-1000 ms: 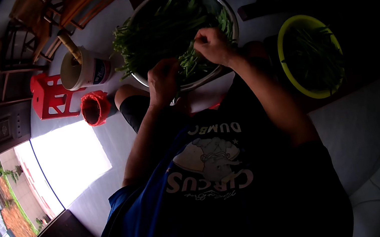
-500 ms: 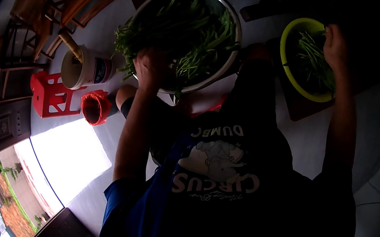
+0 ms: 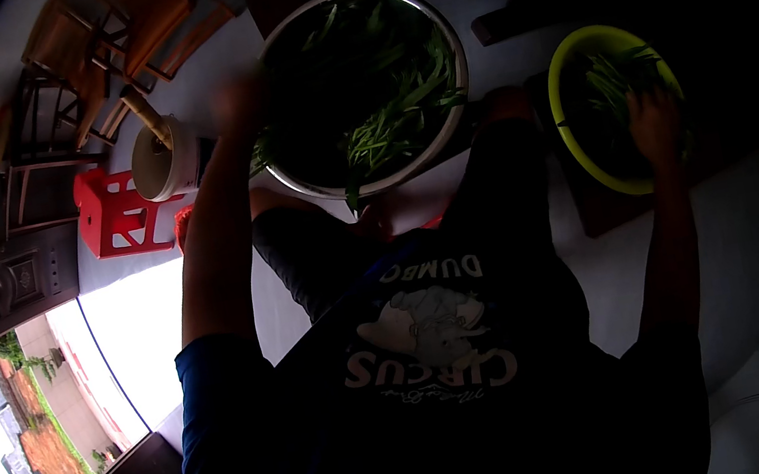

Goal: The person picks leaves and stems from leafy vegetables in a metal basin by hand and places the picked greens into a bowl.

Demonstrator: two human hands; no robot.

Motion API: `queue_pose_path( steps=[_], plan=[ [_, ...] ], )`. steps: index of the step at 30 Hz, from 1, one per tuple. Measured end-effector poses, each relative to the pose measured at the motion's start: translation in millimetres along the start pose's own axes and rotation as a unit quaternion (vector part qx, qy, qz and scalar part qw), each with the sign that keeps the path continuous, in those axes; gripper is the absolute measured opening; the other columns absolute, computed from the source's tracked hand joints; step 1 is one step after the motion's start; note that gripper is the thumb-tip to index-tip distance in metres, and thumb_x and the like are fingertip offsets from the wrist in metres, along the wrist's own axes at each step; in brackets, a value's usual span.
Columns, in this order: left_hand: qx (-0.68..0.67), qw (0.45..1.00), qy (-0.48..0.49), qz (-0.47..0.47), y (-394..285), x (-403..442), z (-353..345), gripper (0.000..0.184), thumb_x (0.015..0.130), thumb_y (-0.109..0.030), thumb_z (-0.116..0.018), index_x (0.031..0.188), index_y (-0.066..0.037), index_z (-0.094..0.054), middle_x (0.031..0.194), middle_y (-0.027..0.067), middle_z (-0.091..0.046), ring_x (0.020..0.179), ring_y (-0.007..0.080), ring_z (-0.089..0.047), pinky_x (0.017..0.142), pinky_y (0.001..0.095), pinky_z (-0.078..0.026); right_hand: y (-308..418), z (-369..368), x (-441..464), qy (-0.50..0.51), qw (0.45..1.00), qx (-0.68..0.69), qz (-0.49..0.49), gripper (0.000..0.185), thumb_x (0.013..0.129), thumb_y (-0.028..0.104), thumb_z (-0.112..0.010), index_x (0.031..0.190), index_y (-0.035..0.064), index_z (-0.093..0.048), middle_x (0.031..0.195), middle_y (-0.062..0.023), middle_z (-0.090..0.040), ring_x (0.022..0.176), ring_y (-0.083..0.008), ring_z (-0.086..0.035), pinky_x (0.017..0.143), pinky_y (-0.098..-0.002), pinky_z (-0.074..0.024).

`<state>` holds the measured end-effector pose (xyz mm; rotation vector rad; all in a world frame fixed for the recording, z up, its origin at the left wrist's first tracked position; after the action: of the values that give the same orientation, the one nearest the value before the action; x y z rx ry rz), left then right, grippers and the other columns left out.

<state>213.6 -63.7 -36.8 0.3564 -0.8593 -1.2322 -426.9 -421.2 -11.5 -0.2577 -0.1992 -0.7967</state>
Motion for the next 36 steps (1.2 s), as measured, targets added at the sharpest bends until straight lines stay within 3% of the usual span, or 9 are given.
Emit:
queue_pose_path(
  steps=[12, 15, 18, 24, 27, 28, 31, 33, 36],
  plan=[
    [-0.097, 0.984, 0.121, 0.093, 13, 38, 50, 0.021, 0.093, -0.029, -0.06, 0.084, -0.012, -0.067, 0.076, 0.0088, -0.061, 0.064, 0.0215, -0.056, 0.053, 0.0391, -0.042, 31, 45, -2, -0.104, 0.994, 0.008, -0.038, 0.041, 0.102, 0.037, -0.054, 0.112, 0.0002, -0.068, 0.124, -0.0234, -0.063, 0.12, -0.0425, -0.055, 0.101, -0.0592, -0.0427],
    [0.114, 0.983, -0.145, 0.01, 12, 25, 24, 0.016, 0.092, -0.02, -0.059, 0.082, -0.01, -0.066, 0.073, 0.0071, -0.059, 0.062, 0.0208, -0.054, 0.052, 0.0369, -0.041, 55, 63, 6, -0.104, 0.993, 0.057, -0.016, 0.033, 0.1, 0.03, -0.059, 0.109, 0.0, -0.068, 0.118, -0.0203, -0.067, 0.12, -0.0405, -0.056, 0.101, -0.0551, -0.0447],
    [0.112, 0.989, -0.094, -0.025, 19, 23, 13, 0.02, 0.094, -0.022, -0.059, 0.08, -0.009, -0.066, 0.07, 0.006, -0.055, 0.06, 0.0205, -0.052, 0.052, 0.0365, -0.04, 73, 74, 12, -0.15, 0.984, 0.095, 0.007, 0.027, 0.097, 0.025, -0.063, 0.106, -0.0007, -0.069, 0.113, -0.0174, -0.069, 0.119, -0.0389, -0.057, 0.1, -0.0512, -0.0468],
    [-0.196, 0.961, 0.165, 0.102, 22, 32, 96, 0.033, 0.092, -0.036, -0.065, 0.075, -0.008, -0.068, 0.077, 0.0103, -0.066, 0.068, 0.0239, -0.064, 0.055, 0.0386, -0.045, 127, 99, 23, -0.193, 0.962, 0.189, 0.049, 0.021, 0.095, 0.02, -0.068, 0.103, 0.0008, -0.068, 0.107, -0.0135, -0.07, 0.114, -0.0347, -0.06, 0.096, -0.0462, -0.0505],
    [-0.206, 0.958, 0.152, 0.13, 9, 29, 152, 0.019, 0.09, -0.024, -0.069, 0.082, -0.007, -0.07, 0.078, 0.01, -0.067, 0.07, 0.0241, -0.065, 0.062, 0.0384, -0.052, 163, 100, 27, -0.176, 0.93, 0.319, 0.048, 0.019, 0.094, 0.019, -0.071, 0.101, 0.0014, -0.069, 0.1, -0.014, -0.068, 0.108, -0.0352, -0.061, 0.089, -0.0461, -0.0523],
    [-0.366, 0.909, 0.051, 0.191, 6, 21, 157, 0.015, 0.088, -0.02, -0.072, 0.083, -0.007, -0.07, 0.076, 0.0093, -0.066, 0.068, 0.0249, -0.065, 0.062, 0.0375, -0.052, 176, 99, 28, -0.168, 0.92, 0.349, 0.06, 0.018, 0.094, 0.018, -0.071, 0.101, 0.0009, -0.069, 0.099, -0.0144, -0.067, 0.103, -0.0335, -0.063, 0.085, -0.0444, -0.0534],
    [-0.512, 0.789, -0.039, 0.336, -15, 12, 180, 0.013, 0.078, -0.015, -0.08, 0.083, -0.006, -0.071, 0.078, 0.0094, -0.07, 0.073, 0.0242, -0.068, 0.067, 0.0372, -0.052, 227, 86, 30, -0.076, 0.854, 0.514, 0.027, 0.019, 0.095, 0.018, -0.071, 0.099, 0.0001, -0.07, 0.095, -0.0134, -0.068, 0.087, -0.0235, -0.068, 0.073, -0.0358, -0.0554],
    [-0.562, 0.709, -0.02, 0.425, -32, 4, 189, 0.016, 0.074, -0.012, -0.082, 0.085, -0.004, -0.074, 0.079, 0.0107, -0.073, 0.071, 0.0236, -0.069, 0.07, 0.036, -0.054, 268, 83, 34, 0.086, 0.75, 0.656, -0.02, 0.021, 0.096, 0.021, -0.071, 0.101, 0.0006, -0.071, 0.09, -0.0092, -0.07, 0.077, -0.015, -0.067, 0.068, -0.0295, -0.0543],
    [-0.584, 0.636, 0.007, 0.504, -62, 0, 218, 0.021, 0.075, -0.015, -0.084, 0.088, 0.0, -0.076, 0.078, 0.0139, -0.074, 0.071, 0.0214, -0.071, 0.071, 0.033, -0.055, 333, 82, 46, 0.143, 0.642, 0.753, -0.004, 0.024, 0.097, 0.023, -0.07, 0.102, 0.0002, -0.07, 0.086, -0.0043, -0.071, 0.077, -0.011, -0.066, 0.069, -0.0255, -0.0525]
  ],
)
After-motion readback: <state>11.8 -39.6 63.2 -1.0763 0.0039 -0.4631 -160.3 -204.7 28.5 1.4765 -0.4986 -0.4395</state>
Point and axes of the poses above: each hand's wrist, its own x-axis towards the middle knuckle, its own z-axis out of the back of the hand, y = z × x, the point moved 1 cm from there along x, towards the middle knuckle
